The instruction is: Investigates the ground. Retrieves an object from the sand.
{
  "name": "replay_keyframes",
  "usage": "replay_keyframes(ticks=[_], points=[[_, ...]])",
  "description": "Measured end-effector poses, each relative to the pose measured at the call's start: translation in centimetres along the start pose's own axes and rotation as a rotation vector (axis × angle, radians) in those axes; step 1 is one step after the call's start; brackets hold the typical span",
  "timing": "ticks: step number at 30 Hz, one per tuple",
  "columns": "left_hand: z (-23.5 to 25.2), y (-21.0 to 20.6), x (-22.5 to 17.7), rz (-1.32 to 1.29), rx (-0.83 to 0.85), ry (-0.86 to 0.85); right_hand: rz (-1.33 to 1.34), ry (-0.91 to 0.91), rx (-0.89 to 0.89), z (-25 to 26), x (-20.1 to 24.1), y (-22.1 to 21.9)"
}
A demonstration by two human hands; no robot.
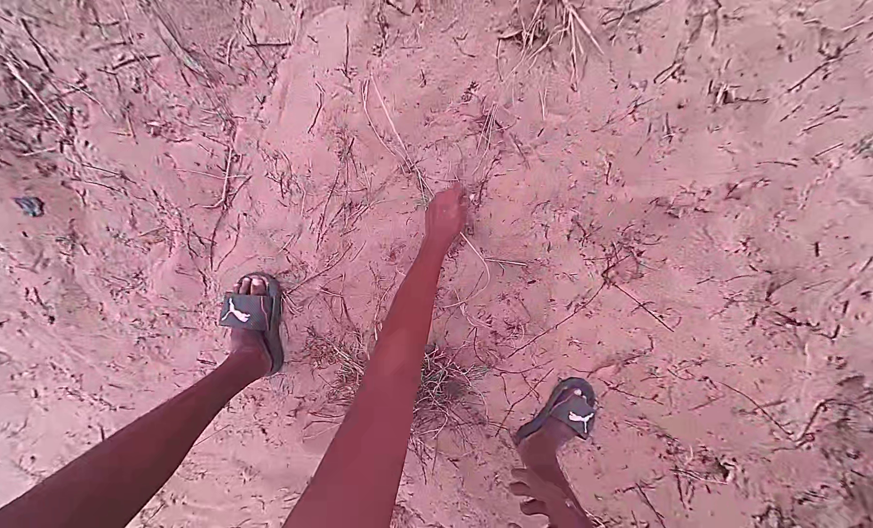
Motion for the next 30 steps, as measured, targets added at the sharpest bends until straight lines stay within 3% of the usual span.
replay_keyframes(ticks=[4, 7, 9, 11, 12, 14, 16, 18, 21, 23, 24, 25, 27, 28, 29, 30], points=[[-5.5, -1.2, 1.6, 0.048, 0.204, 0.158, -0.032, -0.114, 0.170, 1.7, -0.1, -0.4], [-12.9, -0.4, 4.8, -0.179, 0.260, 0.259, -0.041, -0.169, 0.198, 3.5, -0.6, -2.1], [-22.4, -1.0, 6.7, -0.299, 0.530, 0.373, -0.065, -0.197, 0.184, 3.4, -0.4, -3.6], [-33.6, -2.1, 8.9, -0.284, 0.852, 0.373, -0.214, -0.232, 0.214, 2.8, 0.5, -5.1], [-38.7, -2.6, 10.0, -0.231, 0.954, 0.337, -0.348, -0.246, 0.263, 2.1, 0.6, -5.9], [-45.4, -1.5, 12.5, -0.178, 0.997, 0.398, -0.587, -0.285, 0.437, 0.2, 1.1, -7.7], [-45.3, 2.7, 12.7, -0.121, 0.998, 0.458, -0.687, -0.299, 0.512, -1.1, 4.2, -8.9], [-41.2, 9.0, 9.4, -0.122, 0.949, 0.380, -0.772, -0.314, 0.510, -1.6, 9.1, -8.9], [-32.9, 23.3, 4.9, -0.161, 0.707, 0.184, -0.865, -0.187, 0.310, 4.9, 17.1, -10.0], [-31.4, 32.0, 2.8, -0.335, 0.389, 0.061, -0.822, 0.012, 0.074, 11.7, 20.7, -9.9], [-31.7, 35.2, 2.8, -0.462, 0.116, 0.022, -0.793, 0.112, -0.039, 16.3, 22.1, -9.6], [-32.4, 37.1, 3.0, -0.561, -0.123, 0.015, -0.793, 0.173, -0.137, 21.1, 23.3, -9.2], [-33.5, 37.9, 4.5, -0.584, -0.365, 0.069, -0.835, 0.120, -0.206, 31.0, 23.9, -8.4], [-33.4, 37.0, 5.6, -0.534, -0.354, 0.113, -0.840, 0.062, -0.222, 35.5, 23.2, -8.0], [-33.2, 35.5, 6.5, -0.467, -0.221, 0.175, -0.860, -0.008, -0.218, 38.4, 21.5, -7.6], [-33.1, 34.3, 7.2, -0.414, 0.044, 0.235, -0.899, -0.089, -0.187, 39.6, 19.1, -7.7]])
Point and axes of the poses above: each hand's wrist, its own z-axis towards the middle knuckle, its own y-axis out of the back of the hand, x = y × z, the point moved 4 cm from there along z, towards the middle knuckle, and after that the axes turned 5 degrees about -z, right-handed, at the moved point
